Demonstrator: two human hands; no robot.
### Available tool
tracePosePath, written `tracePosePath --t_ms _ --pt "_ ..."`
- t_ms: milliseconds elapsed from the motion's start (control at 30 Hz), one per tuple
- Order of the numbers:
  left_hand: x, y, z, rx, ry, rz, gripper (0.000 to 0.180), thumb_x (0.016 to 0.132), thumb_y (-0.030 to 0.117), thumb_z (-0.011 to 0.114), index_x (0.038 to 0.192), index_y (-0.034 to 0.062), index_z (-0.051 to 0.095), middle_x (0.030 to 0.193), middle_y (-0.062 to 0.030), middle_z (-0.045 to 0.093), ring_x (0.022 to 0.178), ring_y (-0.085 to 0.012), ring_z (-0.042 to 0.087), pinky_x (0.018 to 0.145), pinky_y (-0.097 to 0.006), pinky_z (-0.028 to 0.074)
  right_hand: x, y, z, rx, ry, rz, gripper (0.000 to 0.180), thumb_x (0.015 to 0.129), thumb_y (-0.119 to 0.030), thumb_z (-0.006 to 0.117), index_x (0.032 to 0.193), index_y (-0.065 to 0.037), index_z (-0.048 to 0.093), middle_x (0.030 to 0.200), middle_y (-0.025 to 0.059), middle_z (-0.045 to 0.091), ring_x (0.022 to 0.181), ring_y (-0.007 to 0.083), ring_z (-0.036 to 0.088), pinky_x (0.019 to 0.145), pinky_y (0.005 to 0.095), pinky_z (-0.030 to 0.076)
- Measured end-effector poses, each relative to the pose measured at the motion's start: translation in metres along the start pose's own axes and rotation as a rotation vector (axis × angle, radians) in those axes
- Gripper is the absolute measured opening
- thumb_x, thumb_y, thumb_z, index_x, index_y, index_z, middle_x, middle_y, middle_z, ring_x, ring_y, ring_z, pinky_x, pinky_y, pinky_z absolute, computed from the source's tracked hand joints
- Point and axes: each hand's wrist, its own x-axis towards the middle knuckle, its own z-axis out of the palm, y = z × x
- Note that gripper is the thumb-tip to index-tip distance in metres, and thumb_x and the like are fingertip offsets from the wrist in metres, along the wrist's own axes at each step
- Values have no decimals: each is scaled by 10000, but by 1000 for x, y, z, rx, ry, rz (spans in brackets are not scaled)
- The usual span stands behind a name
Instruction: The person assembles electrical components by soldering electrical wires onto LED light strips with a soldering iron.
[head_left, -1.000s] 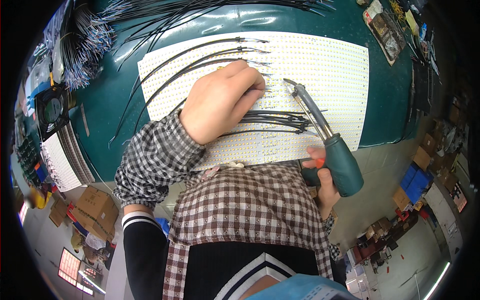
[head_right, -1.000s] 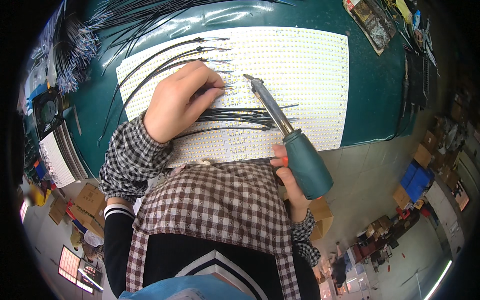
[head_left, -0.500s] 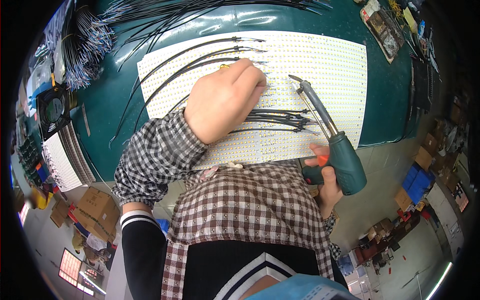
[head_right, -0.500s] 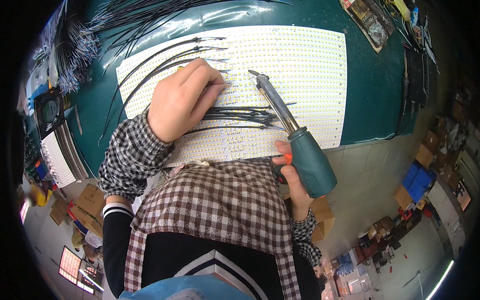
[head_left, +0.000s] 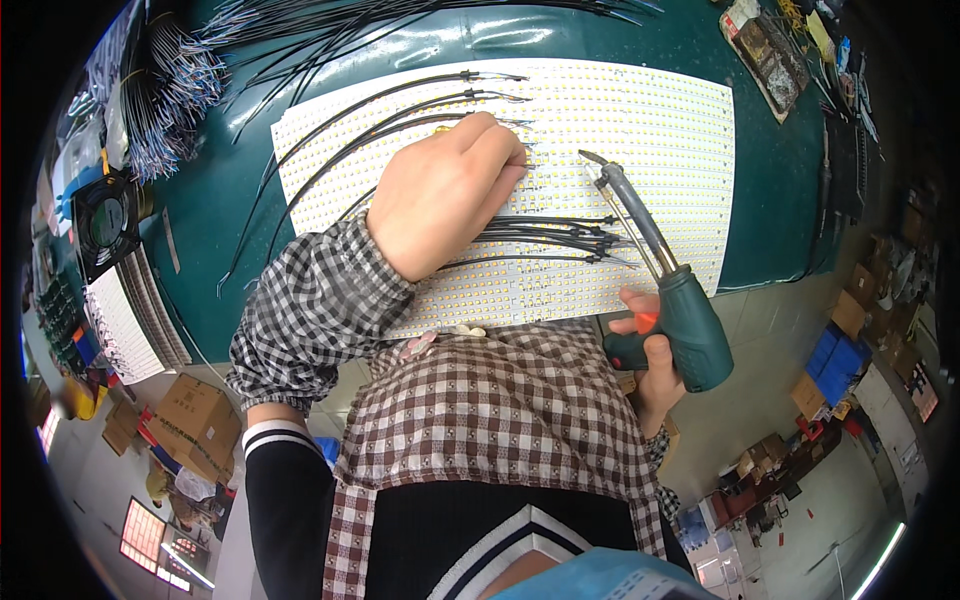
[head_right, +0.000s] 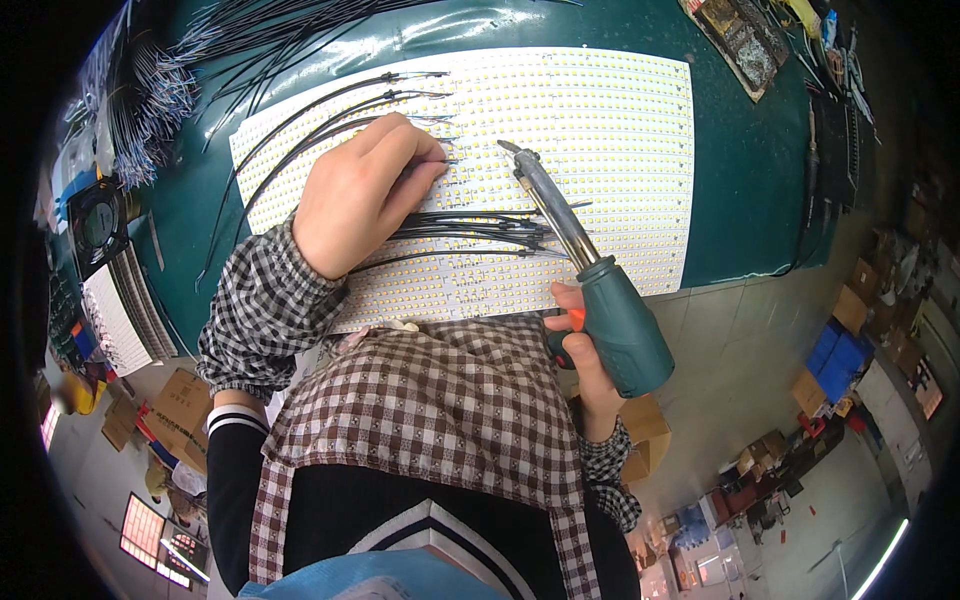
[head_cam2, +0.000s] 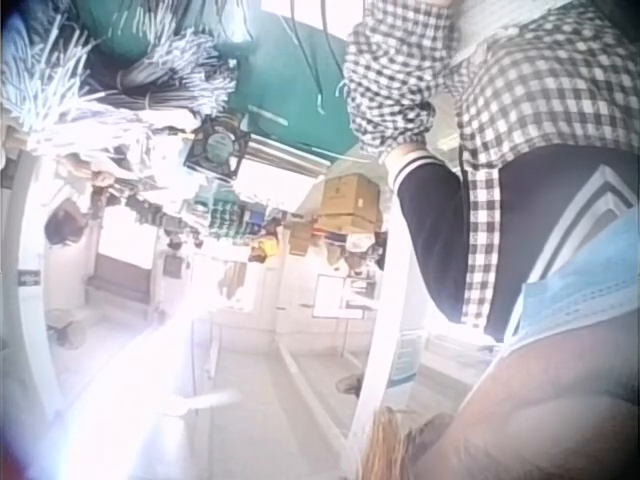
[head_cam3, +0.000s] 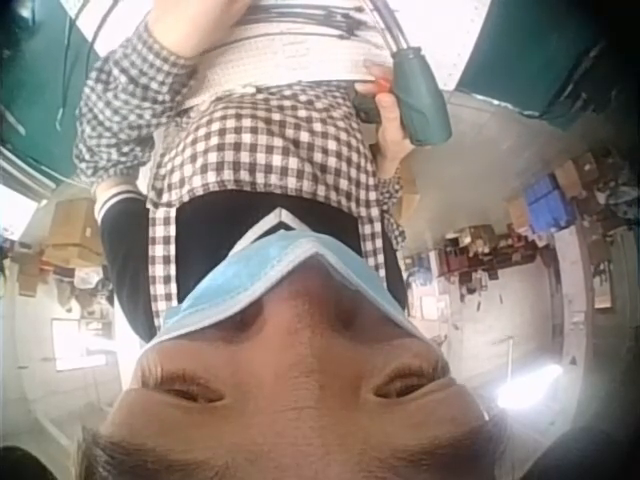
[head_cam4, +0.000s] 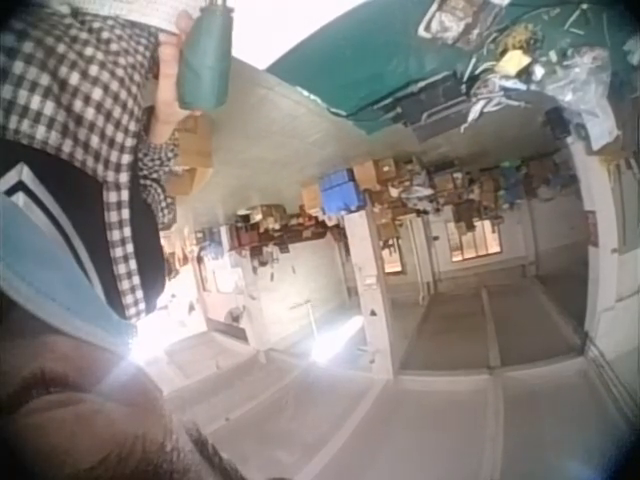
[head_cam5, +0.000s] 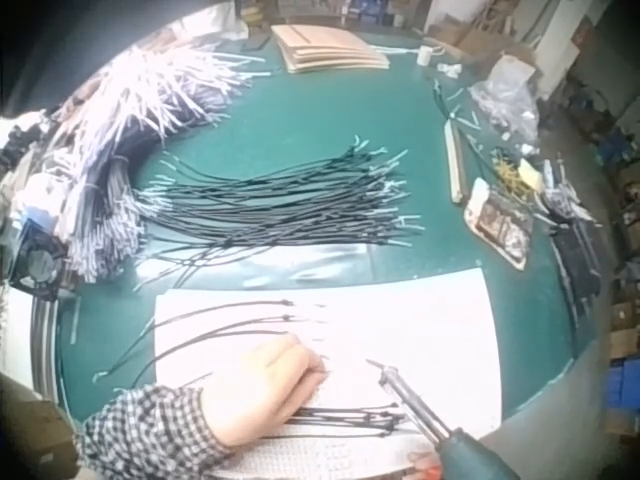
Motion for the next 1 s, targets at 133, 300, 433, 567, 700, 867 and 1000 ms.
tracePosePath --t_ms 133,300,433,567,700,867,1000 --pt "0 1 1 -42 2 28 96 837 74 666 891 46 592 830 -90 602 683 -258 611 606 -325 492 1 0 0 3 -6 -4 611 881 -443 657 1155 95 560 1094 248 638 844 254 680 711 330 560" --pt "0 7 6 -156 50 -98 95 824 70 671 871 41 594 807 -71 597 654 -202 606 585 -302 487 0 3 -2 69 -23 -23 537 887 -348 670 1173 93 560 1102 217 635 918 287 670 746 350 573" --pt "1 10 10 -121 55 -170 88 803 51 662 853 40 590 790 -62 588 633 -174 593 572 -282 481 0 2 -3 133 -59 -28 477 890 -258 686 1192 89 561 1108 179 633 998 315 659 789 370 577" --pt "1 11 12 -141 84 -184 83 795 38 652 842 39 584 781 -63 579 621 -169 583 569 -275 479 -2 4 -3 152 -55 -41 453 891 -246 686 1178 84 569 1099 174 635 989 309 661 790 364 573" --pt "1 10 15 -131 107 -183 81 791 34 648 838 38 583 780 -60 572 619 -164 580 564 -274 474 0 6 -3 164 -99 -62 408 896 -217 681 1157 79 579 1063 167 638 968 291 664 795 371 566" --pt "2 12 16 -164 135 -179 100 756 45 660 796 48 568 758 -102 568 670 -301 596 586 -383 477 0 3 1 35 -70 -45 494 901 -383 649 1046 86 591 1004 224 633 796 249 655 717 351 560" --pt "1 10 15 -121 107 -176 85 781 27 644 835 42 580 779 -54 563 609 -163 568 558 -269 465 0 4 0 42 -138 -40 447 907 -371 654 993 61 583 945 179 615 811 235 636 751 358 553"
